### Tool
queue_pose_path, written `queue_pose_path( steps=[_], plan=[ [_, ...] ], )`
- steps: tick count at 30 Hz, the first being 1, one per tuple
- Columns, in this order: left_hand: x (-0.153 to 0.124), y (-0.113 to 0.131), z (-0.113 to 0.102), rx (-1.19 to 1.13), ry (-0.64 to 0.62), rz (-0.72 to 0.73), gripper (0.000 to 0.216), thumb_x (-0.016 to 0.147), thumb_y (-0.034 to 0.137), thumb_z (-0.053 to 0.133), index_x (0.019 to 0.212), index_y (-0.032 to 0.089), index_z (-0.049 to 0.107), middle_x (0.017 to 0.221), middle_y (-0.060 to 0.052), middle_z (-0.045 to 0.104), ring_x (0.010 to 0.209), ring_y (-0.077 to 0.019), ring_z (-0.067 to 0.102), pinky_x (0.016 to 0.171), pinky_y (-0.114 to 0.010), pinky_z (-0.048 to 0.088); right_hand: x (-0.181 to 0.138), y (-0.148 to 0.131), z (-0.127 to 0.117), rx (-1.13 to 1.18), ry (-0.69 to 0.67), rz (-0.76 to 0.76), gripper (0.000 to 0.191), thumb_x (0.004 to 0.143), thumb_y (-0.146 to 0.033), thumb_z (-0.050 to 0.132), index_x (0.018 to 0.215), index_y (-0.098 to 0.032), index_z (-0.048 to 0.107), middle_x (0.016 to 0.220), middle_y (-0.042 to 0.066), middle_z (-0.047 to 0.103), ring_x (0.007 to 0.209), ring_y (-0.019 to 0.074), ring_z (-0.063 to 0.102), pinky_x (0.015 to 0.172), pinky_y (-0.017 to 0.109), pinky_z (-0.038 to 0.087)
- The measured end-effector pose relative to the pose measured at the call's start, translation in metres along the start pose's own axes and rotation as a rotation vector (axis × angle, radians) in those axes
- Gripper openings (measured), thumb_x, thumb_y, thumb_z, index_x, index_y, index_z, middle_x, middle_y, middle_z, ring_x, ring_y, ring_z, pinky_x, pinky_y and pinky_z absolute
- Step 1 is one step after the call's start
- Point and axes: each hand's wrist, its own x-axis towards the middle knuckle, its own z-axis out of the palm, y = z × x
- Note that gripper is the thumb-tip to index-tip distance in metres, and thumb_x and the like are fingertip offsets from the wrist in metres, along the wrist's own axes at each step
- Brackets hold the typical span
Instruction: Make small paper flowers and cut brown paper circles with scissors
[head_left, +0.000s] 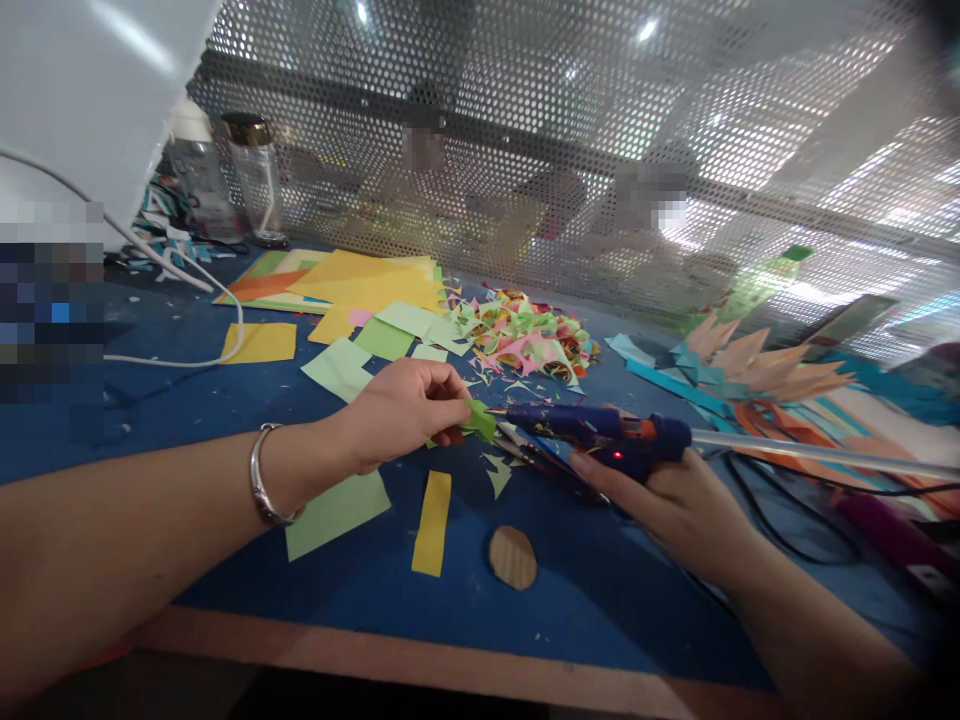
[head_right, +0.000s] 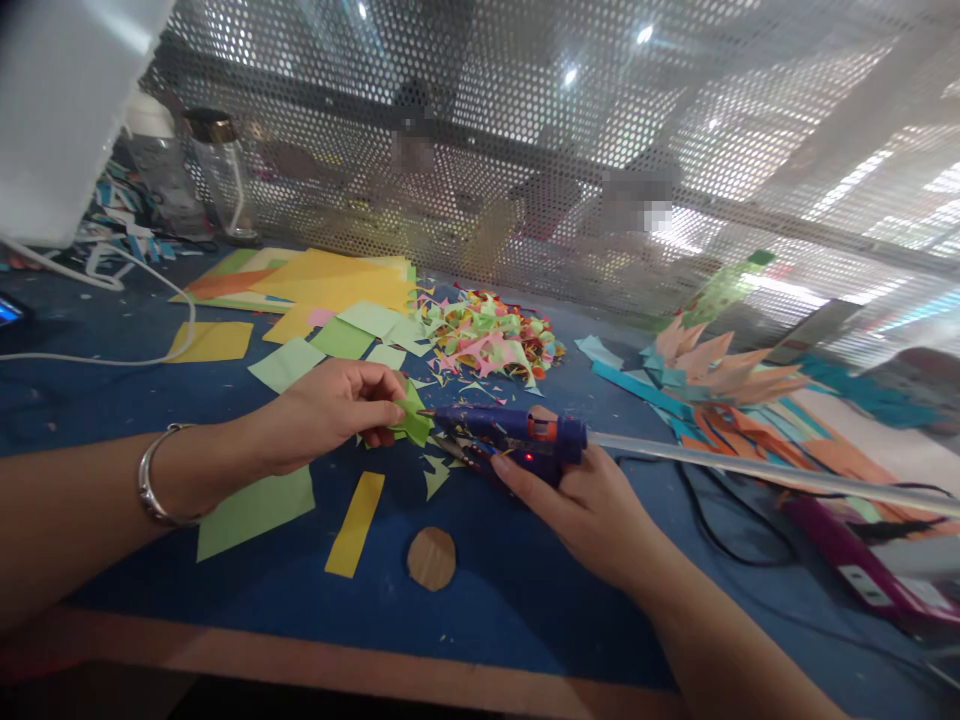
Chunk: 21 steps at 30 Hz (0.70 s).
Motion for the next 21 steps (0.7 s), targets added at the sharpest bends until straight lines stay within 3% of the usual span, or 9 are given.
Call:
queue_pose_path(
  steps=[7, 15, 21],
  plan=[
    [0.0001, -0.0025, -0.0001, 0.028, -0.003, 0.016, 0.006, 0.075, 0.02, 0.065, 0.072, 0.017, 0.06, 0.064, 0.001, 0.062, 0.059, -0.0122, 0.062, 0.057, -0.026, 0.05, -0.001, -0.0002, 0.0005, -0.026, -0.044, -0.028, 0.032, 0.094, -0.047, 0.051, 0.081, -0.025, 0.07, 0.077, 0.004, 0.071, 0.069, 0.0229, 0.066, 0.069, 0.034, 0.056],
    [0.001, -0.0041, -0.0002, 0.03, -0.017, 0.03, 0.007, 0.075, 0.022, 0.065, 0.071, 0.018, 0.059, 0.065, 0.001, 0.062, 0.059, -0.012, 0.062, 0.056, -0.025, 0.05, -0.0026, 0.0051, 0.0032, -0.056, -0.049, 0.009, 0.033, 0.092, -0.045, 0.054, 0.07, -0.024, 0.067, 0.076, 0.005, 0.07, 0.064, 0.0217, 0.063, 0.06, 0.032, 0.053],
    [0.0012, -0.0046, -0.0006, 0.025, -0.028, 0.026, 0.008, 0.073, 0.022, 0.066, 0.071, 0.017, 0.06, 0.065, 0.001, 0.061, 0.059, -0.0115, 0.061, 0.057, -0.025, 0.051, -0.0047, 0.0092, 0.0039, -0.054, -0.028, 0.007, 0.041, 0.09, -0.045, 0.058, 0.055, -0.024, 0.061, 0.06, 0.004, 0.064, 0.056, 0.02, 0.06, 0.056, 0.032, 0.051]
  ],
)
